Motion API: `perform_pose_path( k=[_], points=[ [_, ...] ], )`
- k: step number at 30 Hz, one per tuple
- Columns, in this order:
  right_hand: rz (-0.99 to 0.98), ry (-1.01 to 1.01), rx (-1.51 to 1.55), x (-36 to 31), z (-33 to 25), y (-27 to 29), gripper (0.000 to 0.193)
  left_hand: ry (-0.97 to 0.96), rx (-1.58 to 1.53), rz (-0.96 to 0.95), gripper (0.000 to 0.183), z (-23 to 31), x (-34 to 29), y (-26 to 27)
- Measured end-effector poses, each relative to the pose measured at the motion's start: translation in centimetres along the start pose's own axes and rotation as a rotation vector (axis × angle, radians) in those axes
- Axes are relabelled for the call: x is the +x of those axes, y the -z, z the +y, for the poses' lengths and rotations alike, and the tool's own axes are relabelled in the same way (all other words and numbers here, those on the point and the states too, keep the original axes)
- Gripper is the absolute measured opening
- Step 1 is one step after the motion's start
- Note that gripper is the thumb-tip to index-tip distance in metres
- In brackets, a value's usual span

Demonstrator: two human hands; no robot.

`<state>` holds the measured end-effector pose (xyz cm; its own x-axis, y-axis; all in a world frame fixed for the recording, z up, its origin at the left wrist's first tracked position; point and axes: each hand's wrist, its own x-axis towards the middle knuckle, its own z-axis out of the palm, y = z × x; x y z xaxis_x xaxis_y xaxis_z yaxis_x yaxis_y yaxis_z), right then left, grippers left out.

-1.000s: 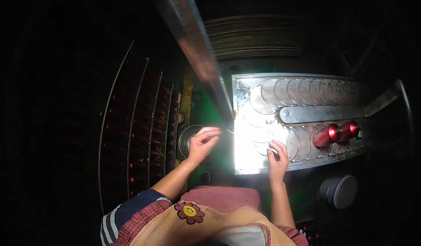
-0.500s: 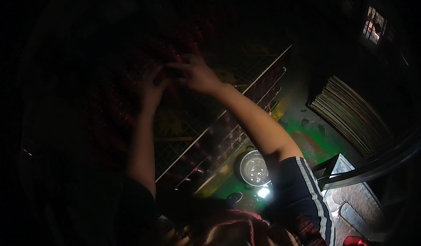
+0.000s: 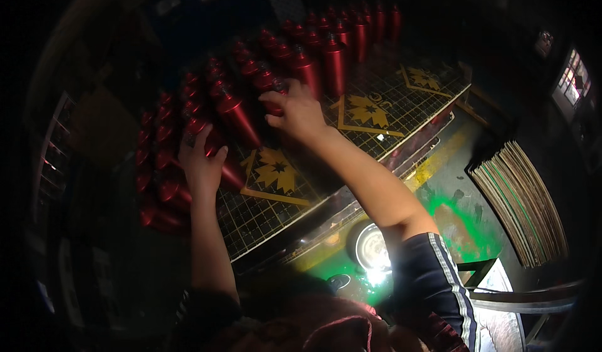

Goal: The person repeatedly picks up red cylindrical containers from a rotating rack, briefly dips them into a small bowl of liquid, and places them onto a metal tray. The person continues this repetitive cycle of picking, dipping, and placing the containers.

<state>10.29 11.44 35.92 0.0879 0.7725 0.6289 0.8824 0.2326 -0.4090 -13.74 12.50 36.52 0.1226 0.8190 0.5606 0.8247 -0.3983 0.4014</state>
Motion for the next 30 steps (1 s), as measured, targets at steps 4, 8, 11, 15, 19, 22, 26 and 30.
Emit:
perform_pose_path(
  k=[4,8,11,15,19,22,26,30],
  points=[
    [0.292,-0.059,0.208,-4.8,2.9,2.3,0.044,-0.138,0.107,0.024,0.052,-0.8,-0.4,0.6],
    [0.528,-0.522,0.829,-16.1,6.7,8.9,0.044,-0.307,-0.179,-0.043,0.048,0.6,-3.6,3.7],
    [0.676,-0.794,1.245,-25.7,9.1,12.8,0.051,0.337,-1.07,-0.327,0.054,3.1,-7.2,2.7],
    [0.838,-1.268,1.781,-33.6,11.4,12.5,0.046,0.677,-1.765,-0.934,0.045,7.9,-14.2,-9.3],
    [1.043,-1.252,2.106,-37.6,12.5,10.0,0.05,0.575,-1.69,-1.379,0.04,11.8,-24.6,-23.5],
    [1.064,-1.092,2.054,-40.2,13.3,8.8,0.046,1.616,-1.836,-1.493,0.042,11.7,-29.8,-31.5],
    [0.991,-0.79,2.501,-42.0,13.2,8.4,0.046,1.538,-1.731,-1.711,0.051,9.2,-34.8,-38.7],
    [1.029,-0.563,2.325,-41.6,11.6,9.3,0.043,1.962,-1.429,-1.475,0.033,8.5,-37.0,-44.0]
  ],
)
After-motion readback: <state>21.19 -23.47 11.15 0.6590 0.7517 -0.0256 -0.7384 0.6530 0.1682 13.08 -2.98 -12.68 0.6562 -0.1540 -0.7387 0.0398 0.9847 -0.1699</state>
